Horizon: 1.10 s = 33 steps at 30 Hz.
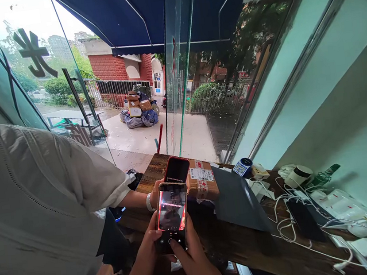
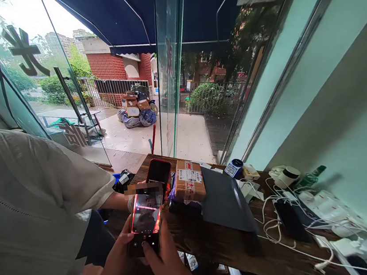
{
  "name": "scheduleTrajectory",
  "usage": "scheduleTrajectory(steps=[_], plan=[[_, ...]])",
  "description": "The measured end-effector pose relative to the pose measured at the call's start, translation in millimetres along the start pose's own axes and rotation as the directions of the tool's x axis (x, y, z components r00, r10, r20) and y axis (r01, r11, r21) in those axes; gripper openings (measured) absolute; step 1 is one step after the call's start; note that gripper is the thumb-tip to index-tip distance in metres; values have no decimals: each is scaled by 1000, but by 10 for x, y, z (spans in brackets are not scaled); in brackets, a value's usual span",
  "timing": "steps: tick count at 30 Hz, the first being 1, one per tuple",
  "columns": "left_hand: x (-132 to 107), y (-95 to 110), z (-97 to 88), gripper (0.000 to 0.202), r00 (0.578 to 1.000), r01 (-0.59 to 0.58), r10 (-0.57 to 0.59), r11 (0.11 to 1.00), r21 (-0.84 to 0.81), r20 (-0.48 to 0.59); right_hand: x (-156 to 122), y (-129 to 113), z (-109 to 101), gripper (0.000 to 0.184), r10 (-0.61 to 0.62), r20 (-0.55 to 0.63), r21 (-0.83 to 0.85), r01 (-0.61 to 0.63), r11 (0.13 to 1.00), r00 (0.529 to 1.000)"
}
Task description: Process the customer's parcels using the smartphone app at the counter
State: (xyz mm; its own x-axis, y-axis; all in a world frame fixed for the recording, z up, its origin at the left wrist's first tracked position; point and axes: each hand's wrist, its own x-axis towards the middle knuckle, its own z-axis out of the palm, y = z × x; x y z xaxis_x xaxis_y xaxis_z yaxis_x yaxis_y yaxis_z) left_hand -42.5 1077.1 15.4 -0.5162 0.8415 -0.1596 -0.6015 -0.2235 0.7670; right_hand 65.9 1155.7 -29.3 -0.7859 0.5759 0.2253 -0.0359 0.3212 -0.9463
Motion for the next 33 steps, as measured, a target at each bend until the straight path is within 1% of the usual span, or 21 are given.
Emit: scheduleTrajectory(steps=[6, 10, 14, 16, 18, 20, 23, 24, 26, 28, 29, 31, 33], plan=[[-29, 78, 74, 47, 1000, -3, 1, 997, -79, -19, -14, -16, -14, 74, -10, 6, -10, 10, 1000, 1000], [-25, 70, 48, 46, 1000, -2, 2, 997, -80, -2, -23, -55, -19, 74, -12, 23, -7, 13, 1000, 1000], [-22, 35, 14, 47, 1000, 17, -17, 995, -101, 3, -23, -33, -13, 76, -12, 19, 0, 12, 1000, 1000], [-30, 38, 19, 46, 1000, 7, -7, 992, -128, 5, -22, -19, -9, 76, -10, 21, 5, 10, 1000, 1000], [-46, 58, 35, 46, 1000, 21, -20, 989, -146, 8, -22, -27, -10, 77, 5, 29, 9, -6, 1000, 1000], [-75, 80, 53, 45, 999, 33, -33, 987, -158, 5, -28, -71, -26, 77, 11, 40, 13, -12, 1000, 999], [-154, 82, 57, 46, 999, 26, -28, 988, -149, -16, -69, -215, -93, 79, -13, 68, 33, 11, 999, 998], [-191, 68, 49, 47, 999, 17, -22, 991, -133, -32, -98, -273, -124, 79, 0, 94, 49, -5, 999, 996], [-276, 19, 22, 47, 998, -5, -1, 995, -100, -65, -184, -372, -185, 77, 99, 134, 90, -112, 990, 986], [-371, -50, -10, 43, 997, -38, 32, 995, -88, -75, -301, -414, -225, 70, 234, 109, 119, -246, 962, 966], [-421, -87, -23, 41, 996, -55, 49, 994, -92, -72, -365, -407, -234, 66, 272, 72, 126, -279, 952, 960], [-525, -158, -34, 42, 995, -82, 76, 992, -99, -66, -490, -351, -231, 61, 273, 4, 124, -271, 955, 962], [-628, -223, -28, 47, 994, -94, 87, 990, -105, -66, -597, -275, -218, 60, 223, -4, 116, -221, 968, 975]])
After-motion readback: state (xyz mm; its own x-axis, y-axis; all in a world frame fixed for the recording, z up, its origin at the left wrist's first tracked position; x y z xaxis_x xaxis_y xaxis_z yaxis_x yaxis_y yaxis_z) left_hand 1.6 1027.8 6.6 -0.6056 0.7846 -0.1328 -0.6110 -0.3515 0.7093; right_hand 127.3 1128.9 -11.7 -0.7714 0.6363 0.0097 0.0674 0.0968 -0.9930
